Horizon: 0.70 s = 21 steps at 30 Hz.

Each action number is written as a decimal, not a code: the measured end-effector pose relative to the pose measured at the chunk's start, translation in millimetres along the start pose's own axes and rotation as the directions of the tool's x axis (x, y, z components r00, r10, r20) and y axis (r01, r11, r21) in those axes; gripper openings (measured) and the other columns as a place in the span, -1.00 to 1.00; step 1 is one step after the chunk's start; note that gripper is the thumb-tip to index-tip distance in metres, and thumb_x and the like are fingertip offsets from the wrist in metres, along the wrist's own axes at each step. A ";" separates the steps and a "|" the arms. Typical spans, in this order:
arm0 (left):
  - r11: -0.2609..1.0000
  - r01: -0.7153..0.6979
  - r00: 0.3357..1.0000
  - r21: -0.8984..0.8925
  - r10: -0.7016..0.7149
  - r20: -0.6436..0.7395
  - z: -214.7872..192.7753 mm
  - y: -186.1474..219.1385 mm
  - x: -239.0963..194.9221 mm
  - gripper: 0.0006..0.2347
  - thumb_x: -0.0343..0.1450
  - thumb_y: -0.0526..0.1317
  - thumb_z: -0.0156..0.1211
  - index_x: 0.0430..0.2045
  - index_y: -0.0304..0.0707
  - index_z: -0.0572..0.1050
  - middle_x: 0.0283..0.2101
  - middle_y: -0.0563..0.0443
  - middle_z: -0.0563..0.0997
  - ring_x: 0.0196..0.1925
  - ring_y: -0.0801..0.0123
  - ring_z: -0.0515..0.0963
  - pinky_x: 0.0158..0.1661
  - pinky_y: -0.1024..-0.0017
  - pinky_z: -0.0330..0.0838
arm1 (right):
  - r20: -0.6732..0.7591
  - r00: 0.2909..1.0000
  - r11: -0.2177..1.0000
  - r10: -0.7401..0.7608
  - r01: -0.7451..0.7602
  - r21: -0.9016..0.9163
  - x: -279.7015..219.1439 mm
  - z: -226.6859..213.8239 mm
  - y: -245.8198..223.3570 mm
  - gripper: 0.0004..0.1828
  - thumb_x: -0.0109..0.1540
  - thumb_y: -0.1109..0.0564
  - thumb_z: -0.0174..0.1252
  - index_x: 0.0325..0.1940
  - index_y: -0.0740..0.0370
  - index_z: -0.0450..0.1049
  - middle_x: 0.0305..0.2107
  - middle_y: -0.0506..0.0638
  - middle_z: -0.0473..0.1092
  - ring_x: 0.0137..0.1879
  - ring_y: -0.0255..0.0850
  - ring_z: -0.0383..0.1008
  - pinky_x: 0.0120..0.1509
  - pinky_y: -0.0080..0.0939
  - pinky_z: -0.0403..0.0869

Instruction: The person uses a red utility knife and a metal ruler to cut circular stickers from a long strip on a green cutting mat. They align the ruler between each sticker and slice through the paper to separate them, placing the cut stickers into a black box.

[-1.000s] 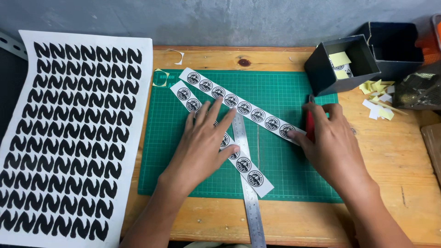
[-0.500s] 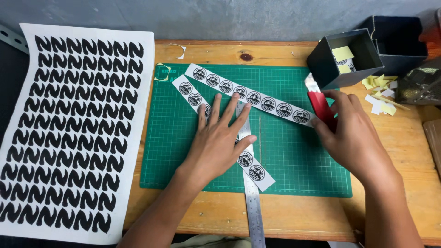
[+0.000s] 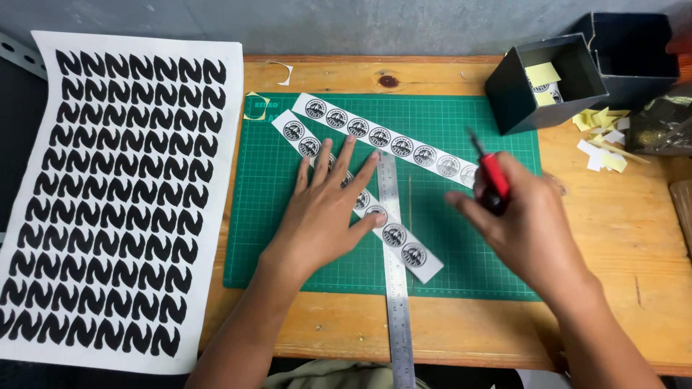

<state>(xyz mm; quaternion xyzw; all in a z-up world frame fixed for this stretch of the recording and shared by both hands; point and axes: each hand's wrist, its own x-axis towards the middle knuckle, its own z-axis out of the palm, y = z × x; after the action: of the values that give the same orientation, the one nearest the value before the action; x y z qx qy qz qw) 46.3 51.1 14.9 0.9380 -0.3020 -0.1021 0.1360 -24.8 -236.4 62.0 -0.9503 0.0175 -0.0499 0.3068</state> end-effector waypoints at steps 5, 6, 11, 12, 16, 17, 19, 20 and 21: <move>0.988 0.109 0.958 0.113 -0.074 -0.277 36.6 4.8 15.2 -0.31 0.67 0.31 -0.05 0.72 0.08 0.10 0.78 -0.25 -0.06 0.77 -0.40 -0.10 0.55 -0.44 -0.11 | 0.270 0.961 0.997 0.064 -0.047 -0.066 -28.4 32.8 -29.9 -0.42 0.31 -0.26 0.54 -0.14 0.07 0.30 -0.56 -0.02 0.51 -0.47 0.07 0.39 -0.30 0.05 0.34; 0.981 0.145 0.940 0.132 -0.095 -0.328 40.1 7.1 17.8 -0.30 0.67 0.32 -0.04 0.71 0.06 0.12 0.78 -0.28 -0.04 0.77 -0.41 -0.06 0.55 -0.43 -0.06 | 0.316 0.947 0.993 0.061 -0.024 -0.118 -36.4 42.6 -32.2 -0.37 0.30 -0.36 0.52 -0.07 0.04 0.29 -0.55 0.02 0.57 -0.49 0.20 0.54 -0.35 0.13 0.35; 0.968 0.192 0.906 0.159 -0.112 -0.409 34.5 9.3 25.0 -0.29 0.63 0.38 -0.05 0.63 -0.01 0.26 0.71 -0.36 0.15 0.69 -0.35 0.17 0.42 -0.36 0.14 | 0.281 0.957 0.964 0.075 0.003 -0.265 -81.9 77.5 -38.5 -0.37 0.34 -0.46 0.39 -0.05 0.00 0.26 -0.24 0.05 0.53 -0.22 0.29 0.62 -0.32 0.33 0.50; 0.967 0.200 0.869 0.160 -0.099 -0.484 33.4 9.3 25.1 -0.30 0.60 0.39 0.02 0.54 -0.07 0.43 0.66 -0.40 0.28 0.62 -0.34 0.32 0.36 -0.32 0.24 | 0.257 0.963 0.956 0.079 0.000 -0.294 -88.4 80.1 -39.8 -0.43 0.37 -0.41 0.37 -0.09 0.01 0.28 -0.22 0.02 0.46 -0.17 0.22 0.61 -0.30 0.31 0.51; 0.965 0.233 0.832 0.124 -0.132 -0.539 31.3 -0.1 39.8 -0.31 0.55 0.41 0.14 0.44 -0.07 0.52 0.58 -0.35 0.40 0.50 -0.21 0.40 0.21 -0.22 0.30 | 0.216 0.972 0.945 0.094 -0.019 -0.327 -97.0 67.9 -36.3 -0.53 0.34 -0.22 0.39 -0.06 0.03 0.27 -0.21 0.05 0.45 -0.15 0.23 0.58 -0.29 0.27 0.51; 0.959 0.260 0.806 0.110 -0.153 -0.571 32.0 -3.2 45.6 -0.32 0.53 0.42 0.19 0.39 -0.04 0.55 0.52 -0.31 0.44 0.41 -0.18 0.42 0.15 -0.19 0.30 | 0.207 0.972 0.934 0.113 -0.033 -0.356 -97.6 63.5 -35.3 -0.59 0.33 -0.16 0.34 -0.05 0.03 0.28 -0.20 0.05 0.45 -0.16 0.26 0.57 -0.28 0.30 0.50; 0.954 0.286 0.778 0.093 -0.175 -0.603 32.8 -6.3 52.3 -0.34 0.50 0.43 0.23 0.35 0.00 0.58 0.47 -0.28 0.49 0.33 -0.15 0.44 0.09 -0.17 0.29 | 0.197 0.971 0.921 0.133 -0.047 -0.388 -101.7 56.1 -31.3 -0.65 0.32 -0.10 0.30 -0.05 0.03 0.28 -0.19 0.05 0.44 -0.17 0.29 0.56 -0.27 0.34 0.49; 0.954 0.287 0.766 0.081 -0.178 -0.618 32.9 -6.5 53.3 -0.34 0.51 0.43 0.23 0.33 -0.01 0.59 0.46 -0.28 0.49 0.32 -0.15 0.44 0.06 -0.17 0.29 | 0.186 0.969 0.899 0.160 -0.065 -0.434 -105.0 53.0 -28.3 -0.65 0.32 -0.12 0.29 -0.04 0.01 0.28 -0.18 0.04 0.44 -0.16 0.26 0.58 -0.26 0.33 0.51; 0.954 0.290 0.753 0.070 -0.183 -0.633 32.9 -7.3 54.1 -0.34 0.51 0.44 0.24 0.31 -0.03 0.60 0.45 -0.28 0.48 0.30 -0.15 0.44 0.03 -0.18 0.29 | 0.175 0.967 0.874 0.184 -0.079 -0.478 -107.5 50.0 -25.3 -0.65 0.33 -0.13 0.28 -0.03 0.00 0.28 -0.18 0.04 0.44 -0.14 0.23 0.60 -0.25 0.32 0.53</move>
<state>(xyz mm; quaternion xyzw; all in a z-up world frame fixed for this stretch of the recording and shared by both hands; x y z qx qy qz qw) 84.3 18.4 -24.3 0.9577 -0.1263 0.2200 0.1360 -126.3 -180.0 27.5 -0.9924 0.0607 0.0800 0.0714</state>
